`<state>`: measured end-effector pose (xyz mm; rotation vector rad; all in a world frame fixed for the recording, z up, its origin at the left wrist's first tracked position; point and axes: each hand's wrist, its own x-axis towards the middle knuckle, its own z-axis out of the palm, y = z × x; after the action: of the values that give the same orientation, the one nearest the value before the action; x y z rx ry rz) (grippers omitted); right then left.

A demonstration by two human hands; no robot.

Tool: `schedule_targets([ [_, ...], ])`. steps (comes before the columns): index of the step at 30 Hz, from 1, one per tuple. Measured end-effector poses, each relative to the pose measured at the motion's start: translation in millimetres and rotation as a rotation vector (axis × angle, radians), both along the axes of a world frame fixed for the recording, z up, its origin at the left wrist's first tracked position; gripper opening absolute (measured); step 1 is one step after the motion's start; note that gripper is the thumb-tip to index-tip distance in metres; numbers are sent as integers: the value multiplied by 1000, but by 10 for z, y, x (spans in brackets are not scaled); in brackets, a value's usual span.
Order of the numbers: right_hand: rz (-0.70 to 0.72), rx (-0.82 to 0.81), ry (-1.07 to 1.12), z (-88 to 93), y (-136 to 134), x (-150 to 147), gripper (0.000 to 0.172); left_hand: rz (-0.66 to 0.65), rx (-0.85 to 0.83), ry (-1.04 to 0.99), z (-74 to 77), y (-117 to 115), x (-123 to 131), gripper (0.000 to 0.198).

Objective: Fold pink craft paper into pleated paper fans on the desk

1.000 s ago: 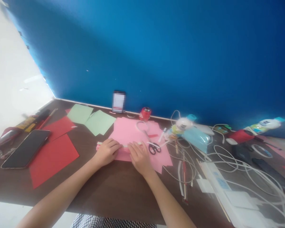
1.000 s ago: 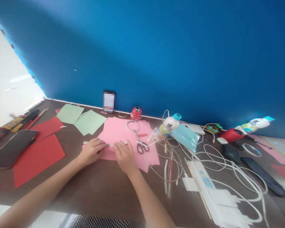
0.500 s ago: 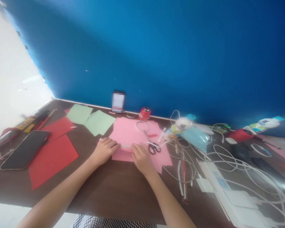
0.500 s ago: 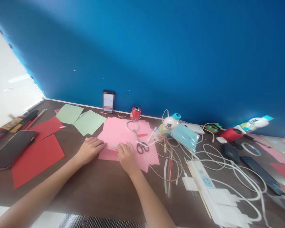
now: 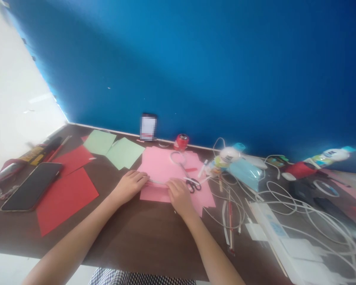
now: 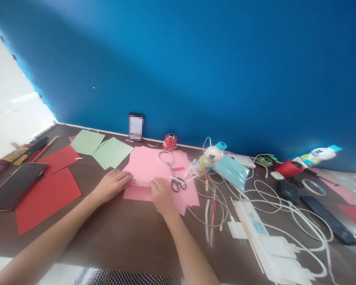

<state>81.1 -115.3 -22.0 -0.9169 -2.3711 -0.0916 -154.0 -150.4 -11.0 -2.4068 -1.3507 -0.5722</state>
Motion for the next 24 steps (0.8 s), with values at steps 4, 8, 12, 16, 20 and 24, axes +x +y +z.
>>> schedule_targets([
  [4,-46,-77,20,10,80,106,19,-15,-30,-91,-17,60,-113,18],
  [8,-20,-162,0,42,129,183,17,-11,-166,-203,-93,115,-238,21],
  [12,18,-278,187,51,148,200,16,68,-325,-443,-111,133,-330,21],
  [16,-15,-519,389,92,165,214,17,117,-550,-789,-4,125,-379,19],
  [20,-36,-843,491,199,171,240,25,163,-728,-1060,93,119,-403,25],
  [24,-35,-1079,709,256,158,229,33,164,-793,-1427,68,136,-395,32],
])
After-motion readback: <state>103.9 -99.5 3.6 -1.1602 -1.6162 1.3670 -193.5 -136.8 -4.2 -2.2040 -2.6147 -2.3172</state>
